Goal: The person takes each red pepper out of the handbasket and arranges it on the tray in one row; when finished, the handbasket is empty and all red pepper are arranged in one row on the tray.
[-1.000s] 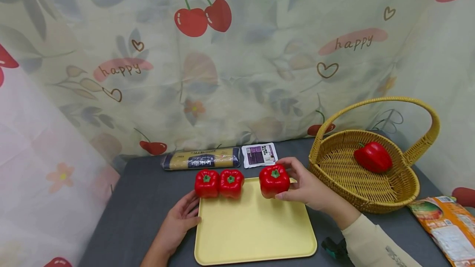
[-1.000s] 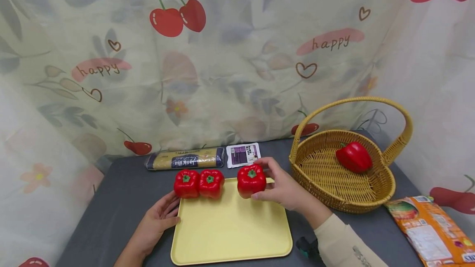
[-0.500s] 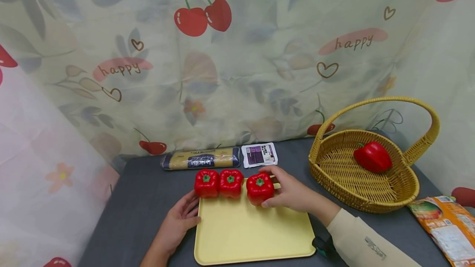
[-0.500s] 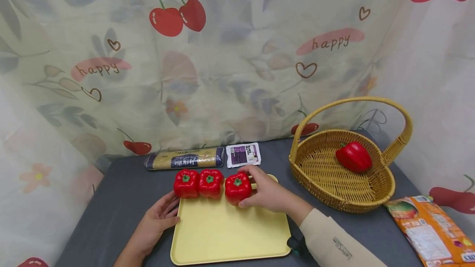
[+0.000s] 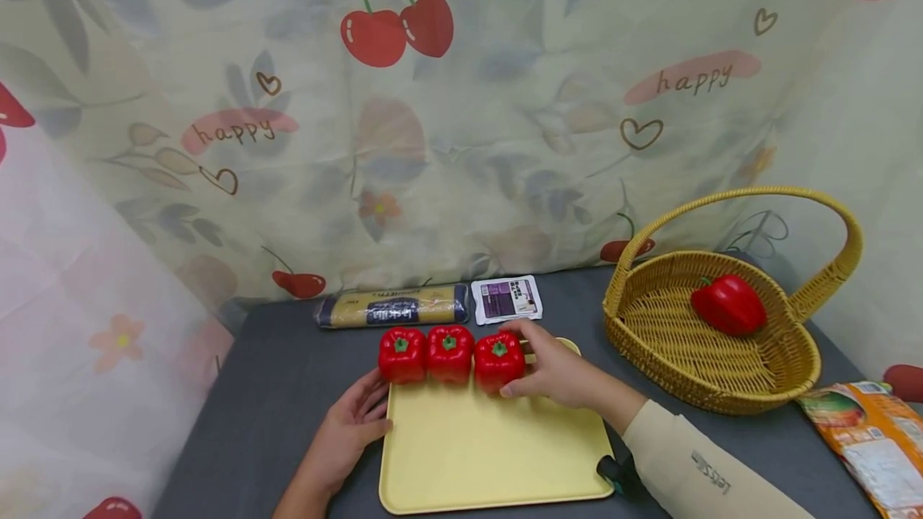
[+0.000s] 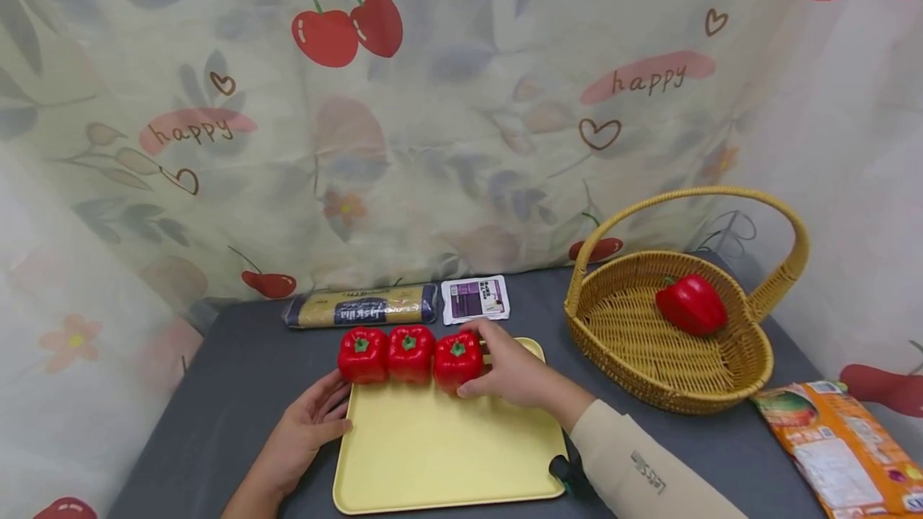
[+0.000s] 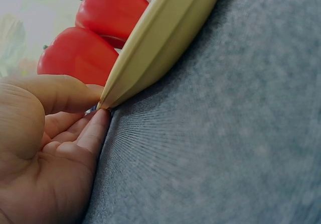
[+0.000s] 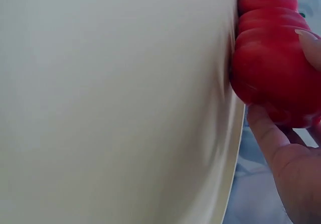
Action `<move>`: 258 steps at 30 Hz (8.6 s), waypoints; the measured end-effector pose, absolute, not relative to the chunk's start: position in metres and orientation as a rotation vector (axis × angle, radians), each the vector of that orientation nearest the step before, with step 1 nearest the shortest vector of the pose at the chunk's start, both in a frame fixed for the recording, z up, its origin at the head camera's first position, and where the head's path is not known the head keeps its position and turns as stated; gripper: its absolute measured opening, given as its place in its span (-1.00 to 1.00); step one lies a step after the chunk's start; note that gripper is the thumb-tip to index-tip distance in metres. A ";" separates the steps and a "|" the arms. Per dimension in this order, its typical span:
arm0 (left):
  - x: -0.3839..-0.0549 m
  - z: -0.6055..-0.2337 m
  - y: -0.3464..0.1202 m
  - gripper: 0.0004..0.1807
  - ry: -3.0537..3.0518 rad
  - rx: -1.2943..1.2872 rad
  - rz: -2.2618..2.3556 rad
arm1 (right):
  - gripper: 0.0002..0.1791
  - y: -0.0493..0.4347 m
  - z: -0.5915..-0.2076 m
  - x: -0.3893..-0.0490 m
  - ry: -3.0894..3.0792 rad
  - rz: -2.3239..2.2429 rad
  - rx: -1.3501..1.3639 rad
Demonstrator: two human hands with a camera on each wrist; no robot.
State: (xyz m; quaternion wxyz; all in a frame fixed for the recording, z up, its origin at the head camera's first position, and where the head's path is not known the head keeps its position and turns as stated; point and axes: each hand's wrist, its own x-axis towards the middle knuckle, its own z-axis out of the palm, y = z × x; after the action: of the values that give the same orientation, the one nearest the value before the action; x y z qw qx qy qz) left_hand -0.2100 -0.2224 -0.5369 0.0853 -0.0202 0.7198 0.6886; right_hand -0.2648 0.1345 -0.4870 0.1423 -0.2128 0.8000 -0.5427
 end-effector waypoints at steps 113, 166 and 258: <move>-0.211 -0.535 -0.221 -0.05 2.156 -0.082 2.021 | -0.39 0.294 -0.439 -0.234 2.044 -2.382 -0.905; -0.210 -0.536 -0.221 -0.07 2.172 -0.044 2.046 | -0.50 0.373 -0.468 -0.262 2.879 -2.240 0.181; -0.209 -0.536 -0.220 -0.08 2.190 -0.050 2.030 | -0.12 0.290 -0.420 -0.223 2.611 -2.010 -0.764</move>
State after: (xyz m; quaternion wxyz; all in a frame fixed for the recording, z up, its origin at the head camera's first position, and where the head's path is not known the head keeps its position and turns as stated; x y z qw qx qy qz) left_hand -0.2094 -0.2204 -0.5356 0.0775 -0.0168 0.7310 0.6778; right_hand -0.2228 0.2898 -0.4196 -0.1204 -0.2243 0.7663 -0.5900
